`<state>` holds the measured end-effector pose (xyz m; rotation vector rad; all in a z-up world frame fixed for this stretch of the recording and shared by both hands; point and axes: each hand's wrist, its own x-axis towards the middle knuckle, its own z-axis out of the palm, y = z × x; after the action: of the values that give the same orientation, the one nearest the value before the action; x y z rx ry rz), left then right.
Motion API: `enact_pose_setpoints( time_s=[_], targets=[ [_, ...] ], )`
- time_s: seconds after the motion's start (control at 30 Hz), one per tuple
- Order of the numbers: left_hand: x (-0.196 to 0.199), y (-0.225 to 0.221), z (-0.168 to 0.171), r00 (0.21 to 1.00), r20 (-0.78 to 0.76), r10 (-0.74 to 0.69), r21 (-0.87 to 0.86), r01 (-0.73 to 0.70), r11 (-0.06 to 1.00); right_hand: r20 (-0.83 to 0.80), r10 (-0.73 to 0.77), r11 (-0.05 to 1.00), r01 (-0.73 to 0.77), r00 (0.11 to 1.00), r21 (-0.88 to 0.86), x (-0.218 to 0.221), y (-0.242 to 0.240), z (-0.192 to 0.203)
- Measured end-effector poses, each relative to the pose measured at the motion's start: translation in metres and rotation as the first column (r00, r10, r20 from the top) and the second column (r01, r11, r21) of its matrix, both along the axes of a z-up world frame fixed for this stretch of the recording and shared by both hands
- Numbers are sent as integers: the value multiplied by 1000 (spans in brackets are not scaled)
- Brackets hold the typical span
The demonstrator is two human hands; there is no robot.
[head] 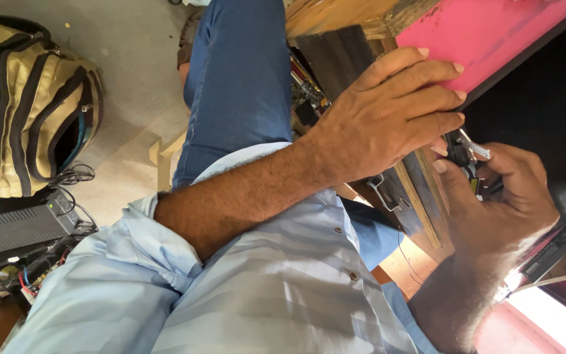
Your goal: The person routes thin wires and connects a small electronic component along the bottom edge of a laptop screen by hand.
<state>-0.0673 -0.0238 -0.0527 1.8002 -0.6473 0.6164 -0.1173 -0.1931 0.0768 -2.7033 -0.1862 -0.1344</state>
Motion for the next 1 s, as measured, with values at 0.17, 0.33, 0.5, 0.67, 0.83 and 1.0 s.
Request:
enact_pose_setpoints(
  time_s=[0.17,0.33,0.5,0.67,0.83,1.0],
  targets=[
    [-1,0,1,1000,-11,-10,-3,9,1000,40,27,998,-25,999,-57,2,0,-3],
    [-2,-2,1,999,-33,-12,1,12,1000,112,114,984,-96,987,-151,-1,-9,-10],
    [0,0,2,999,-35,-22,3,22,1000,150,148,977,-121,978,-175,-5,-14,-15],
    [-1,5,9,997,-65,-42,-6,41,999,198,88,978,-47,976,-205,-10,-10,-21],
    [5,16,28,996,-63,-56,15,57,998,202,52,976,-7,978,-218,-16,-9,-19],
    [32,23,43,971,51,-235,200,220,955,214,23,981,19,977,-193,-18,-9,-21]
  ],
)
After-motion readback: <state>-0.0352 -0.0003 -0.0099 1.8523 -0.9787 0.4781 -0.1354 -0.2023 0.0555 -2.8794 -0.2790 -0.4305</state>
